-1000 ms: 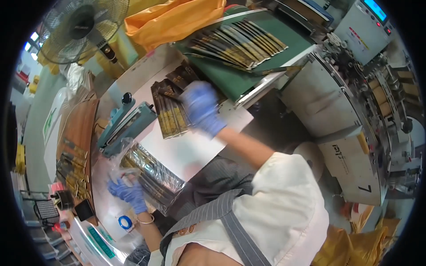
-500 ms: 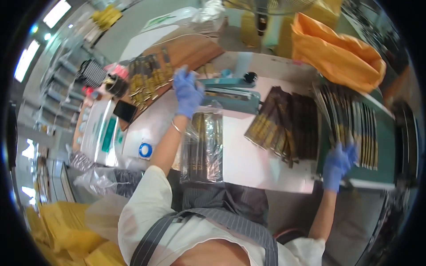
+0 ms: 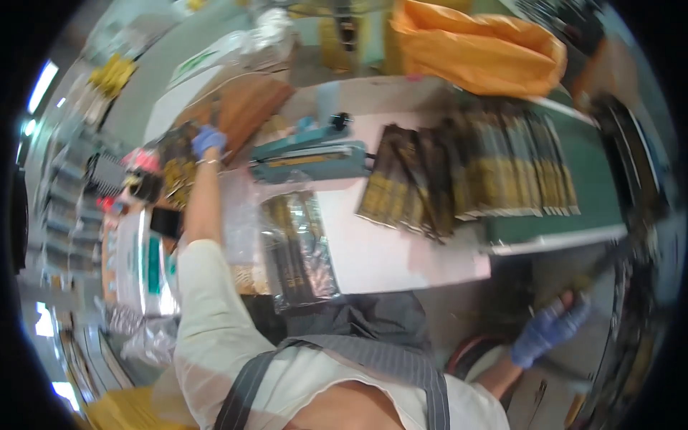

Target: Packaging bundles of incense sticks into plastic sleeves using a metal guide tool.

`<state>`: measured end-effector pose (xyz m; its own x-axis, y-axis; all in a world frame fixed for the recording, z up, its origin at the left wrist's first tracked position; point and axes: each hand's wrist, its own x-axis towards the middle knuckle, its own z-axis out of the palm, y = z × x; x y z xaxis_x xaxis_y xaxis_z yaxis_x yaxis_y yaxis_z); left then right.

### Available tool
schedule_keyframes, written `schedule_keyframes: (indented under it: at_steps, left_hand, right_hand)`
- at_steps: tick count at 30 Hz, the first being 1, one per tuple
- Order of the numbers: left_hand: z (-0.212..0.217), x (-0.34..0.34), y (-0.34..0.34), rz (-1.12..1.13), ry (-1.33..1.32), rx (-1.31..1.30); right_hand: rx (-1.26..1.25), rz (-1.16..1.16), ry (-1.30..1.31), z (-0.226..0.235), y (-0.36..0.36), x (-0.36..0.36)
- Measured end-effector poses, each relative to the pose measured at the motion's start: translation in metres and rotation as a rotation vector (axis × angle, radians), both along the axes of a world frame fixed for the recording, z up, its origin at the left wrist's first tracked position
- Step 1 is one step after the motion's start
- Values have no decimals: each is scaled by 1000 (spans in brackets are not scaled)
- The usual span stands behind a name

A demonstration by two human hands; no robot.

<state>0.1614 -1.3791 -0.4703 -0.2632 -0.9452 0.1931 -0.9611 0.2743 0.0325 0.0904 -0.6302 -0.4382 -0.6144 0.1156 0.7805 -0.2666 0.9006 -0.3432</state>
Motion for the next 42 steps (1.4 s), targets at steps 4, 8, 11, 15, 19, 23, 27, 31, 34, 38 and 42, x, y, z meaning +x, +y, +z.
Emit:
schedule_keyframes:
  at_steps: [4,8,11,15,19,23,27,31,34,38,42]
  left_hand:
    - [-5,9,11,-239,319,104]
    - [-23,-33,181,-969,678,44]
    - [-27,-15,309,-1018,702,287]
    - [-45,-17,380,-1311,528,185]
    - [-13,6,482,-1476,898,841]
    - [-1,30,505,-1139,1044,1260]
    - [26,45,529,-1280,829,1374]
    - [30,43,528,-1367,741,1463]
    - [28,45,525,-1309,743,1500]
    - [32,44,520,-1260,712,1561]
    - [17,40,521,-1320,835,1494]
  right_hand:
    - [-238,99,-46,-4,-21,5]
    - [-298,132,-11,17,-48,25]
    - [-385,377,-153,21,-70,24]
    - [-738,651,-335,14,-105,52]
    - [-781,724,-345,0,-132,80]
    - [-417,998,-774,12,-94,70]
    - [-748,1009,-537,43,-48,-2]
    - [-705,1036,-886,106,-25,-13]
    - [-496,1116,-931,110,-21,-34]
    - [400,1023,-70,100,-33,-38]
    - [909,920,-135,88,-73,16]
